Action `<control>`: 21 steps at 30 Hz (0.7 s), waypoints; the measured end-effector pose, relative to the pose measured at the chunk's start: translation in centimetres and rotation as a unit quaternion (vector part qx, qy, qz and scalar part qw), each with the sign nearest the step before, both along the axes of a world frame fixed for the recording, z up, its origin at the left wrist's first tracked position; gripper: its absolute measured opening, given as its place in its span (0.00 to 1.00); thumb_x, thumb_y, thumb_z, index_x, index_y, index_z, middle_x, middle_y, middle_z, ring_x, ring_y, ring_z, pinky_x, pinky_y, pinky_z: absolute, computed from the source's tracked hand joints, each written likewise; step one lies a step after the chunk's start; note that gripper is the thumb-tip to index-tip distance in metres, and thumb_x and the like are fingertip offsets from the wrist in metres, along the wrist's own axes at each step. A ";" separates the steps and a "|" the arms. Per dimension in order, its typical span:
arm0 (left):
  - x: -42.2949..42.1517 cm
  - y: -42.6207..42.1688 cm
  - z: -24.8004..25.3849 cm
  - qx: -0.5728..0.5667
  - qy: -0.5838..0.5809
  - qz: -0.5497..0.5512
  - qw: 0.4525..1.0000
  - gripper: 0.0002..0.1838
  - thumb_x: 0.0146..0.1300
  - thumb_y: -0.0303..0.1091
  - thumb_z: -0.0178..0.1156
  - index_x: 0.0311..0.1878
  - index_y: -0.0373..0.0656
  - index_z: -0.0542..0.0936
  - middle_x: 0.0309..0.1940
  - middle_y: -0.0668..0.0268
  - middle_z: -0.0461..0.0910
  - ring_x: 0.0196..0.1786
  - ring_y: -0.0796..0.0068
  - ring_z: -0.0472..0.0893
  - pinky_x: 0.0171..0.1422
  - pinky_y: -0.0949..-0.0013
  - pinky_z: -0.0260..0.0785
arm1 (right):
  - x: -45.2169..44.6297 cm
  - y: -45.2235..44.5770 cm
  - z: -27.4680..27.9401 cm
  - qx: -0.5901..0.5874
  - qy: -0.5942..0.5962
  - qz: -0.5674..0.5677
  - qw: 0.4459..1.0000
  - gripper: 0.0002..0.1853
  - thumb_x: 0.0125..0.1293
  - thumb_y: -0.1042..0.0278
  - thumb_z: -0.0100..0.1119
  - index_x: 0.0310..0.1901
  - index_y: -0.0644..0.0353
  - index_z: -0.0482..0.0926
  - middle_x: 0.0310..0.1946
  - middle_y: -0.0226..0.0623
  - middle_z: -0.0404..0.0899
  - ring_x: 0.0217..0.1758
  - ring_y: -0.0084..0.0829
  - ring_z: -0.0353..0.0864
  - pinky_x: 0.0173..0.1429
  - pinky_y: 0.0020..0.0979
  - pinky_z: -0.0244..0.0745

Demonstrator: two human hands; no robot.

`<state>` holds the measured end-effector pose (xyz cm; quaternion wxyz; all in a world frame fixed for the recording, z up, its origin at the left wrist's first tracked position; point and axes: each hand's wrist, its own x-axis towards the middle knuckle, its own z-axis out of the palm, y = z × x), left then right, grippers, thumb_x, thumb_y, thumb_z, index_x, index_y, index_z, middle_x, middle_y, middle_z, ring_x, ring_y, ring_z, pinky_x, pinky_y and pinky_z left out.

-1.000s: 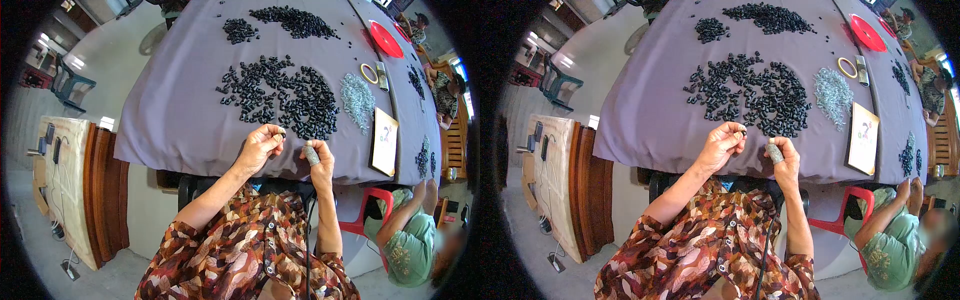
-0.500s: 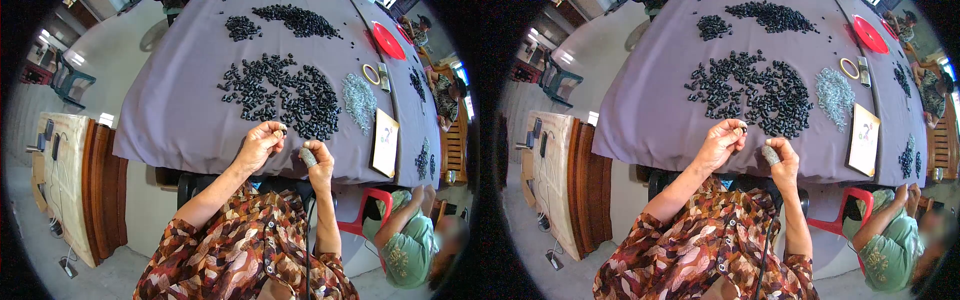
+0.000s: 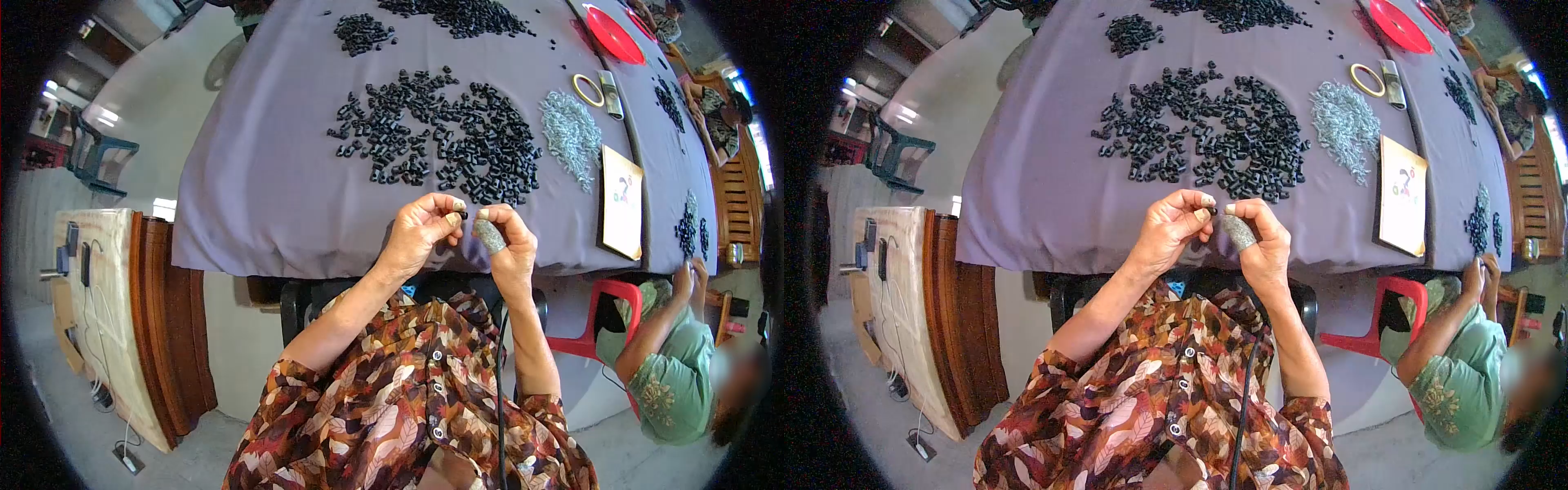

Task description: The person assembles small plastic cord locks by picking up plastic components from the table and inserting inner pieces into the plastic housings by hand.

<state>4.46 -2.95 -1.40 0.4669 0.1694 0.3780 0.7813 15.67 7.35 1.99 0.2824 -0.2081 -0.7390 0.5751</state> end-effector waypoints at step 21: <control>0.0 -0.5 0.4 -0.025 0.019 -0.065 0.997 0.05 0.62 0.25 0.54 0.41 0.40 0.76 0.30 0.69 0.78 0.27 0.85 0.76 0.34 0.81 0.70 | 0.1 0.3 0.8 0.099 -0.019 0.050 0.994 0.06 0.52 0.83 0.57 0.33 0.65 0.74 0.29 0.34 0.74 0.32 0.26 0.74 0.37 0.24 0.69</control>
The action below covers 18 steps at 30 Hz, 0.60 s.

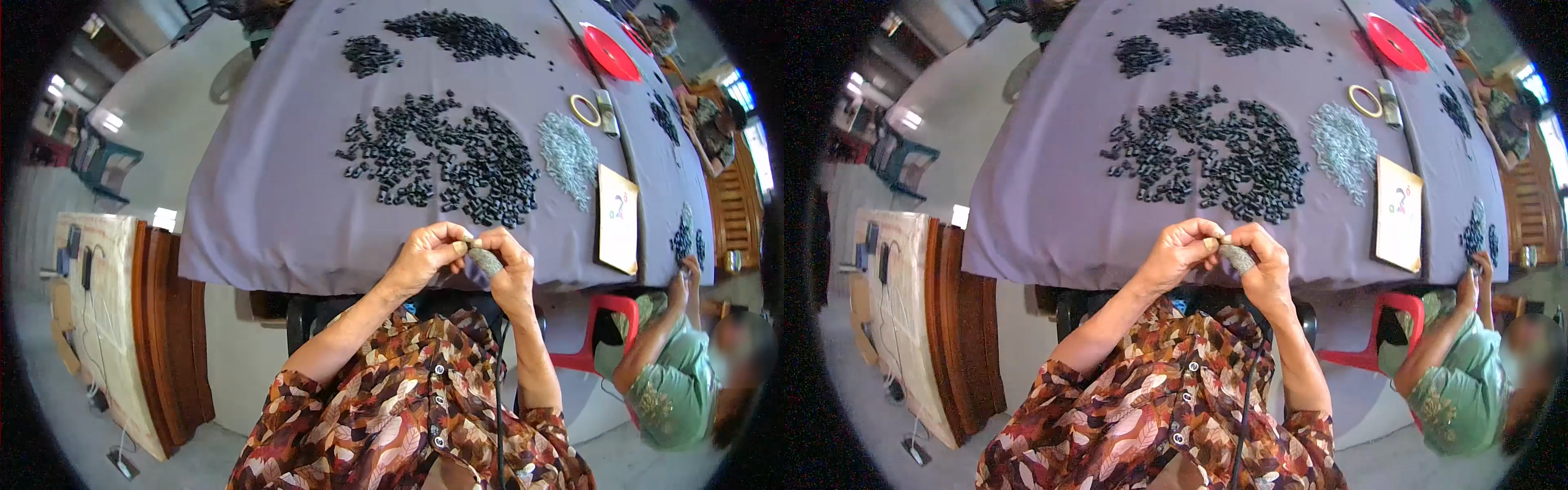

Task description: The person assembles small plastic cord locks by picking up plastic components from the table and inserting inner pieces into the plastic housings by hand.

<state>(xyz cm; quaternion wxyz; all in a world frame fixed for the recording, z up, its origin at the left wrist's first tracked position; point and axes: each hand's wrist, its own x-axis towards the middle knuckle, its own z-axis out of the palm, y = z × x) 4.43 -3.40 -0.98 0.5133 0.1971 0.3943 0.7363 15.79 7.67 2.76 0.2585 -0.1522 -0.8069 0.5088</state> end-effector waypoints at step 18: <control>0.0 -0.1 -0.2 -0.005 0.015 -0.019 1.000 0.05 0.63 0.25 0.54 0.41 0.40 0.75 0.30 0.70 0.76 0.26 0.85 0.74 0.32 0.81 0.69 | 0.4 0.5 -1.3 -0.215 0.002 0.027 0.976 0.04 0.56 0.78 0.61 0.33 0.65 0.76 0.30 0.28 0.76 0.34 0.16 0.74 0.39 0.20 0.71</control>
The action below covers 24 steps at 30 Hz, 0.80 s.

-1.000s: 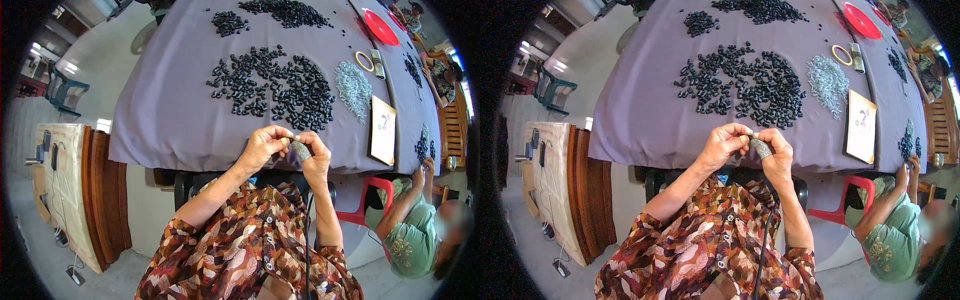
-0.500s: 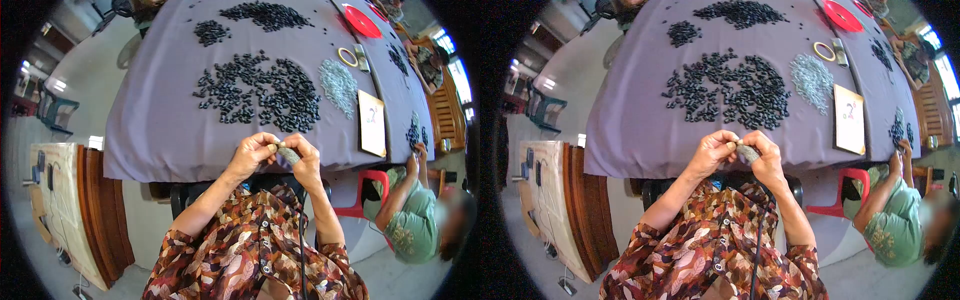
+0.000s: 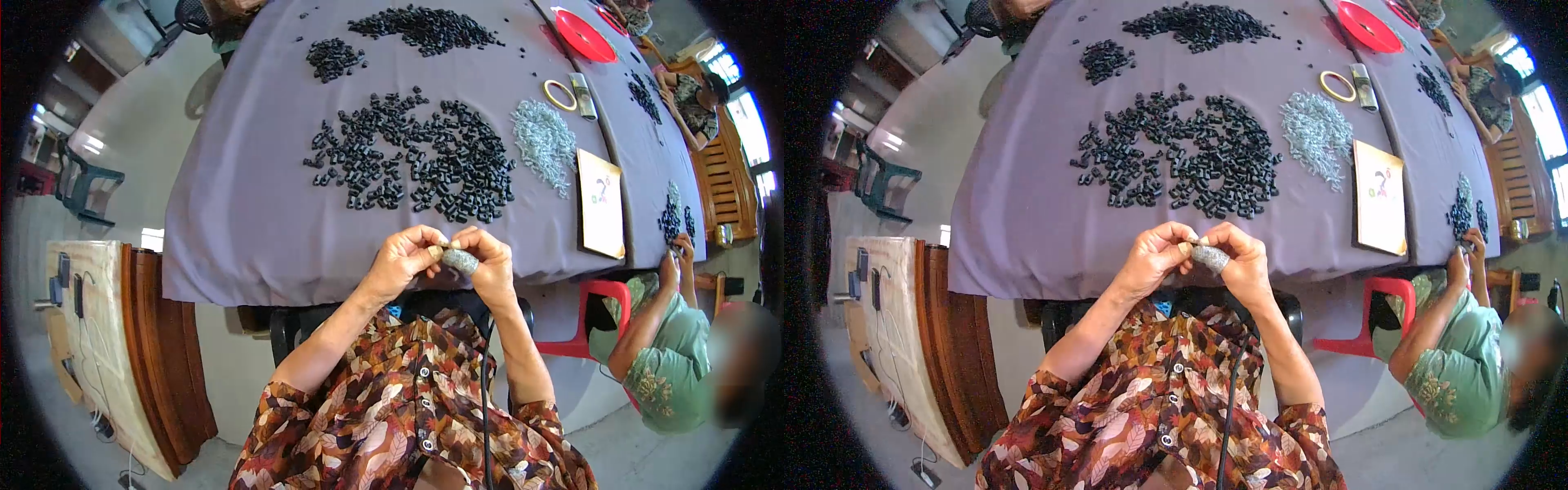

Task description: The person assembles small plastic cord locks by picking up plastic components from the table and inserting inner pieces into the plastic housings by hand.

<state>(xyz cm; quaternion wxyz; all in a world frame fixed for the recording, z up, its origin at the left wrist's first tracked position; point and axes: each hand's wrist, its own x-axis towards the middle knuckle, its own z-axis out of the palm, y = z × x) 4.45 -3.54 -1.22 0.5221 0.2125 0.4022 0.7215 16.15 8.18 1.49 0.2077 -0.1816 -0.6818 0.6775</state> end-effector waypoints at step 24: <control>-4.7 -1.5 -0.2 0.085 -0.127 0.090 0.984 0.05 0.61 0.26 0.57 0.40 0.44 0.75 0.31 0.67 0.77 0.28 0.80 0.75 0.33 0.79 0.68 | -9.0 4.2 3.3 0.172 -0.105 -0.039 0.979 0.06 0.59 0.75 0.57 0.38 0.65 0.78 0.26 0.30 0.79 0.31 0.18 0.73 0.38 0.23 0.70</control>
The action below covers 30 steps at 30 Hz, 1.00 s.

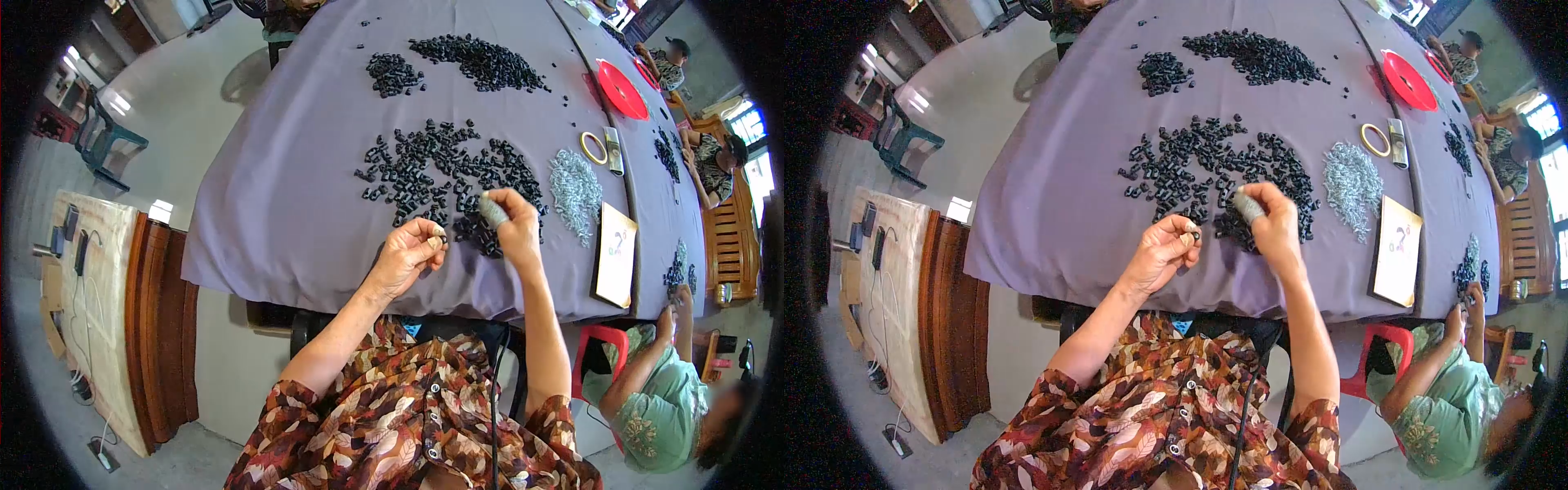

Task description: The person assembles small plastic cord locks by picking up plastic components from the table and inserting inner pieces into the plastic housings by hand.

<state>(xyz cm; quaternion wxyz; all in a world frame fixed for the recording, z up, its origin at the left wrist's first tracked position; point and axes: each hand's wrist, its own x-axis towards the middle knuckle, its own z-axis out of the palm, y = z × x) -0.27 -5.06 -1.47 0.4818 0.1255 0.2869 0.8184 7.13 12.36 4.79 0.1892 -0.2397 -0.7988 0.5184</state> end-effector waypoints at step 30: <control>0.1 0.2 0.3 0.002 -0.023 -0.016 1.000 0.04 0.62 0.25 0.55 0.39 0.40 0.73 0.29 0.67 0.74 0.27 0.82 0.73 0.32 0.79 0.68 | -9.9 5.1 -2.5 0.505 0.021 0.072 0.860 0.11 0.48 0.79 0.54 0.35 0.58 0.78 0.32 0.39 0.74 0.38 0.41 0.72 0.45 0.36 0.68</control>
